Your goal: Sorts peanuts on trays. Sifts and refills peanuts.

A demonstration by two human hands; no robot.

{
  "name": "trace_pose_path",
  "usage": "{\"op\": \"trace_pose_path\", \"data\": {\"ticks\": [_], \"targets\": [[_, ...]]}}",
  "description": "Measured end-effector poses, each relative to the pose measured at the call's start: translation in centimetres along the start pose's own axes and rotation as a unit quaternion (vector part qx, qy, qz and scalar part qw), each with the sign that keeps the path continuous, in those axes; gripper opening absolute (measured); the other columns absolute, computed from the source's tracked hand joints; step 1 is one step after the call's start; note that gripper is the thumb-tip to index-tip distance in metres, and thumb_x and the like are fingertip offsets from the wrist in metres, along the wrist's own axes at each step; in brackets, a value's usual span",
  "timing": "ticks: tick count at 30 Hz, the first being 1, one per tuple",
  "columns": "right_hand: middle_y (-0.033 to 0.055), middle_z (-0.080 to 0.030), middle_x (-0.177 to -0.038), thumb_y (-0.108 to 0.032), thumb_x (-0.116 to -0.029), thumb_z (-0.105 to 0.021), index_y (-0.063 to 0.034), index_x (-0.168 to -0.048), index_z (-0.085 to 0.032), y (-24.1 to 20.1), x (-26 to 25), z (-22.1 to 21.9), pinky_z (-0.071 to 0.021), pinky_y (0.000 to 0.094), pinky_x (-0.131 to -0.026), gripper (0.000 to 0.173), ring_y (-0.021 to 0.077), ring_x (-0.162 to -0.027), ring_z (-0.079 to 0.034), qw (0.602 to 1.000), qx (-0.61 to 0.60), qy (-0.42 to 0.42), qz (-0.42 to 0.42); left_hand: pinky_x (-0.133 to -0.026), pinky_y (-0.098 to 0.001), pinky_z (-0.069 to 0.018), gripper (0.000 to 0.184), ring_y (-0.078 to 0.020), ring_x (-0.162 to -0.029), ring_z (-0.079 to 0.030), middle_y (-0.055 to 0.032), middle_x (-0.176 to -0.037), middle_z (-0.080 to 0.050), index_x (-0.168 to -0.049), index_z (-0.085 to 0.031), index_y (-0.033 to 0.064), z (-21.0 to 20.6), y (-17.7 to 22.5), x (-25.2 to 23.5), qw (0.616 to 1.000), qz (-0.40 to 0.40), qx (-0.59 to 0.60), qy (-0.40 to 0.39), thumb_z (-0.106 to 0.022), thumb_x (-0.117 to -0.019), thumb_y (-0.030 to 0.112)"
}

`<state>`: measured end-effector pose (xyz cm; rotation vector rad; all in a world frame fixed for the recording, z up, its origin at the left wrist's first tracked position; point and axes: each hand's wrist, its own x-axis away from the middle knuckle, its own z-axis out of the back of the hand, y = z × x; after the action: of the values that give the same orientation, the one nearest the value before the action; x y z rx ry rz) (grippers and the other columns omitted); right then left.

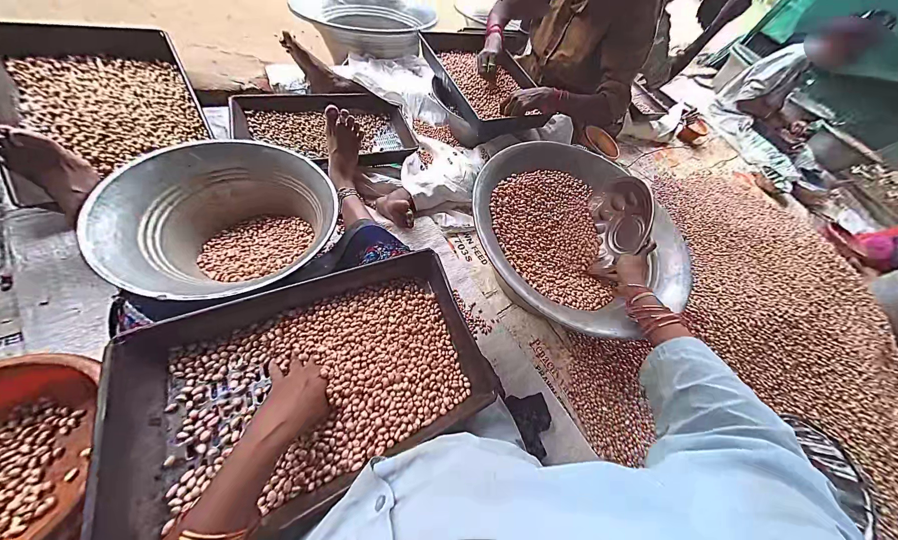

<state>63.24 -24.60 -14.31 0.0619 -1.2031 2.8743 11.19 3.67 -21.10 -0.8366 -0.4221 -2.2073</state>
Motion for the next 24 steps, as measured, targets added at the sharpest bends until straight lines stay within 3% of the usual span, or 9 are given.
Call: {"op": "trace_pose_path", "data": {"ticks": [1,2,4,6,9,13,18,24], "targets": [[0.0273,-0.061,-0.127,-0.016,-0.0989,-0.059,-0.0014,-0.152,-0.038,0.1,1.7,-1.1,-0.0562,0.0540,-0.085,0.059,0.0371,-0.105,-0.066,0.996,-0.077,-0.037,-0.038,-0.122,-0.0684,-0.0134,0.044,-0.0498,-0.150,-0.028,-0.0345,-0.150,-0.044,-0.126,-0.060,-0.0161,0.1,0.1,0.0,1.000,0.001,-0.003,-0.006,-0.066,-0.0951,0.015],[0.0218,-0.061,-0.119,-0.014,-0.0981,-0.058,0.0003,-0.141,-0.048,-0.2,3.6,-1.8,-0.0569,0.0468,-0.077,0.046,0.0298,-0.094,-0.065,0.982,-0.150,-0.081,-0.080,-0.122,-0.0679,-0.0135,0.045,-0.0496,-0.150,-0.029,-0.0346,-0.151,-0.044,-0.126,-0.059,-0.0159,0.2,0.2,-0.1,1.000,0.003,-0.005,-0.012,-0.067,-0.0950,0.015],[0.0176,-0.057,-0.112,-0.007,-0.0987,-0.051,-0.0005,-0.134,-0.046,-1.4,6.3,-2.7,-0.0565,0.0421,-0.071,0.037,0.0258,-0.087,-0.062,0.932,-0.291,-0.142,-0.164,-0.122,-0.0680,-0.0146,0.044,-0.0491,-0.149,-0.030,-0.0340,-0.150,-0.045,-0.125,-0.060,-0.0150,0.3,0.3,-0.5,1.000,0.000,-0.009,-0.013,-0.068,-0.0945,0.016],[0.0163,-0.055,-0.109,-0.005,-0.0978,-0.050,-0.0032,-0.130,-0.045,-2.7,7.6,-3.4,-0.0574,0.0409,-0.070,0.033,0.0254,-0.084,-0.062,0.886,-0.385,-0.147,-0.212,-0.121,-0.0690,-0.0146,0.044,-0.0488,-0.150,-0.030,-0.0328,-0.151,-0.045,-0.125,-0.061,-0.0141,0.4,0.4,-0.7,1.000,-0.005,-0.012,-0.011,-0.068,-0.0943,0.017],[0.0154,-0.054,-0.106,-0.005,-0.0990,-0.051,-0.0041,-0.127,-0.045,-3.4,8.7,-3.5,-0.0560,0.0401,-0.072,0.028,0.0250,-0.085,-0.060,0.826,-0.490,-0.132,-0.246,-0.122,-0.0683,-0.0138,0.046,-0.0486,-0.151,-0.028,-0.0322,-0.153,-0.043,-0.127,-0.059,-0.0145,0.0,0.2,-0.7,1.000,0.004,-0.002,-0.014,-0.068,-0.0944,0.017],[0.0114,-0.054,-0.099,-0.009,-0.1007,-0.048,-0.0090,-0.116,-0.046,-5.3,11.8,-2.1,-0.0536,0.0317,-0.068,0.016,0.0201,-0.080,-0.059,0.771,-0.565,-0.106,-0.274,-0.123,-0.0666,-0.0116,0.051,-0.0480,-0.152,-0.027,-0.0324,-0.152,-0.044,-0.129,-0.058,-0.0142,-0.4,-0.3,-0.2,1.000,0.016,0.016,0.001,-0.071,-0.0918,0.018],[0.0101,-0.060,-0.087,-0.007,-0.1005,-0.045,-0.0091,-0.107,-0.047,-4.9,15.6,0.4,-0.0592,0.0268,-0.062,0.007,0.0166,-0.069,-0.066,0.768,-0.588,-0.120,-0.224,-0.123,-0.0681,-0.0104,0.048,-0.0490,-0.151,-0.027,-0.0318,-0.151,-0.046,-0.128,-0.058,-0.0144,0.1,0.1,0.5,0.999,0.005,0.043,0.004,-0.070,-0.0925,0.016],[0.0095,-0.067,-0.076,0.004,-0.0963,-0.043,-0.0043,-0.094,-0.052,-6.3,21.7,1.9,-0.0636,0.0319,-0.060,0.012,0.0177,-0.065,-0.071,0.802,-0.554,-0.180,-0.135,-0.122,-0.0698,-0.0077,0.047,-0.0501,-0.152,-0.024,-0.0332,-0.151,-0.045,-0.127,-0.058,-0.0151,0.5,0.2,0.9,0.998,-0.004,0.054,0.015,-0.068,-0.0918,0.014]]}}
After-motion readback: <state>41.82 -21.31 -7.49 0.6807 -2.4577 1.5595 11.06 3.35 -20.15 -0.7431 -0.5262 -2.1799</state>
